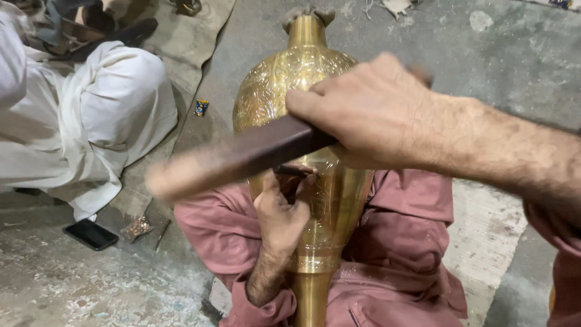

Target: The person sits on the floor with a large brass vase held between their legs and engraves decorative patterns into its surface. They hold a small chisel against the brass with one hand and strike it repeatedly with a wooden mallet held in the other hand, repositioning the chisel to work across different areas of the pattern.

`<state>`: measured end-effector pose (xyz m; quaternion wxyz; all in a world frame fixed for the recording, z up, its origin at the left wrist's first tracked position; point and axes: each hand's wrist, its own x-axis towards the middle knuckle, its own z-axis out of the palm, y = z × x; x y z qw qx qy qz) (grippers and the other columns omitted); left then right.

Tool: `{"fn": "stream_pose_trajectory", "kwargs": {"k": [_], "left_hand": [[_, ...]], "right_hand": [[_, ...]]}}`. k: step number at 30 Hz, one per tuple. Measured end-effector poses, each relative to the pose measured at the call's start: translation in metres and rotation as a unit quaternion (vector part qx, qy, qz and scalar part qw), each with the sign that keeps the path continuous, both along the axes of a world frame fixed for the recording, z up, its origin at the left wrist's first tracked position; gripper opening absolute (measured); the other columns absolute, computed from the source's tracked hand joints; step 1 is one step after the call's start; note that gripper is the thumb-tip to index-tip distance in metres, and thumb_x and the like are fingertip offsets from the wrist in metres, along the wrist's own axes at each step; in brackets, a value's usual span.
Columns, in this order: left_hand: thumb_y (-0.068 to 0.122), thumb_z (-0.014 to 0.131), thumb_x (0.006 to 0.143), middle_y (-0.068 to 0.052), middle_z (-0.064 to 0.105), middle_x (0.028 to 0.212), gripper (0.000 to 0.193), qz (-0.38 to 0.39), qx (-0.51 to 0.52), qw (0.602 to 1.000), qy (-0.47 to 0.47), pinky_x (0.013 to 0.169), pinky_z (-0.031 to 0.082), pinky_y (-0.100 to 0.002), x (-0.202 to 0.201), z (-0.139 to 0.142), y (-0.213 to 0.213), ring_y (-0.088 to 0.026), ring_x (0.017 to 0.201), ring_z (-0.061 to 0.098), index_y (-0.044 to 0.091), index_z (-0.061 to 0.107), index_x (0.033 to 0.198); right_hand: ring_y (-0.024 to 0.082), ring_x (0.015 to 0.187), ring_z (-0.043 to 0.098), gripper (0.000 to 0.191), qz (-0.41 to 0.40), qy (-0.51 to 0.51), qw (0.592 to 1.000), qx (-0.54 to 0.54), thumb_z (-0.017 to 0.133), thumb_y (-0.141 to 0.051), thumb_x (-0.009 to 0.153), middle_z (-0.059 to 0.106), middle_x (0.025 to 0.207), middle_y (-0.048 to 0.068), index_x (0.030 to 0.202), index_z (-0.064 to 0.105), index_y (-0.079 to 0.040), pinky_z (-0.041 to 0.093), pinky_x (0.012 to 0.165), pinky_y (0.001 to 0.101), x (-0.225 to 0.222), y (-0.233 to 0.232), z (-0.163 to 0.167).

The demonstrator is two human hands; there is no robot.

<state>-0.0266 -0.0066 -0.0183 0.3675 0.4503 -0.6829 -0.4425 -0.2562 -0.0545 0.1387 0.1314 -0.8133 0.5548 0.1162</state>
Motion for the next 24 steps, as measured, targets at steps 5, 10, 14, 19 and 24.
{"fn": "stream_pose_trajectory", "kwargs": {"k": [5, 10, 14, 19, 24], "left_hand": [[-0.002, 0.066, 0.088, -0.011, 0.081, 0.101, 0.029, -0.030, -0.033, 0.999, -0.022, 0.075, 0.064, -0.028, -0.002, 0.005, -0.008, -0.014, 0.083, 0.078, -0.003, 0.071, 0.116], [0.002, 0.070, 0.093, -0.010, 0.081, 0.104, 0.019, -0.042, -0.008, 0.999, -0.008, 0.081, 0.066, -0.027, -0.010, 0.009, -0.017, -0.015, 0.092, 0.081, -0.002, 0.068, 0.112], [0.006, 0.075, 0.093, -0.010, 0.082, 0.100, 0.017, -0.059, -0.025, 0.997, -0.041, 0.078, 0.066, -0.027, -0.011, 0.014, -0.021, -0.015, 0.089, 0.082, -0.001, 0.068, 0.107], [0.007, 0.073, 0.094, -0.011, 0.081, 0.099, 0.022, -0.132, -0.042, 0.989, -0.059, 0.075, 0.065, -0.028, -0.010, 0.017, -0.033, -0.017, 0.086, 0.081, -0.002, 0.067, 0.113], [0.005, 0.073, 0.096, -0.015, 0.081, 0.103, 0.019, -0.179, -0.015, 0.980, -0.091, 0.077, 0.067, -0.031, -0.011, 0.020, -0.042, -0.020, 0.088, 0.082, -0.002, 0.068, 0.113]], "right_hand": [[0.014, 0.055, 0.057, 0.020, 0.019, -0.004, 0.998, -0.067, 0.061, -0.032, 0.098, 0.061, 0.076, 0.002, 0.110, 0.054, -0.017, 0.049, 0.047, 0.0351, -0.007, -0.002, -0.005], [0.010, 0.057, 0.061, 0.014, -0.020, 0.048, 0.999, -0.009, 0.057, -0.027, 0.104, 0.062, 0.075, 0.000, 0.112, 0.053, -0.016, 0.052, 0.045, 0.0308, -0.014, -0.004, -0.010], [0.015, 0.063, 0.064, 0.023, -0.045, -0.013, 0.998, -0.031, 0.066, -0.017, 0.090, 0.065, 0.084, 0.000, 0.110, 0.056, -0.018, 0.054, 0.047, 0.0352, -0.021, 0.000, -0.019], [0.017, 0.068, 0.069, 0.025, -0.085, -0.090, 0.992, -0.033, 0.067, -0.014, 0.088, 0.070, 0.088, 0.001, 0.110, 0.058, -0.019, 0.059, 0.053, 0.0359, -0.037, 0.005, -0.033], [0.018, 0.067, 0.070, 0.032, -0.088, -0.084, 0.989, -0.089, 0.071, -0.013, 0.082, 0.071, 0.081, 0.001, 0.112, 0.061, -0.019, 0.060, 0.055, 0.0367, -0.055, 0.016, -0.053]]}}
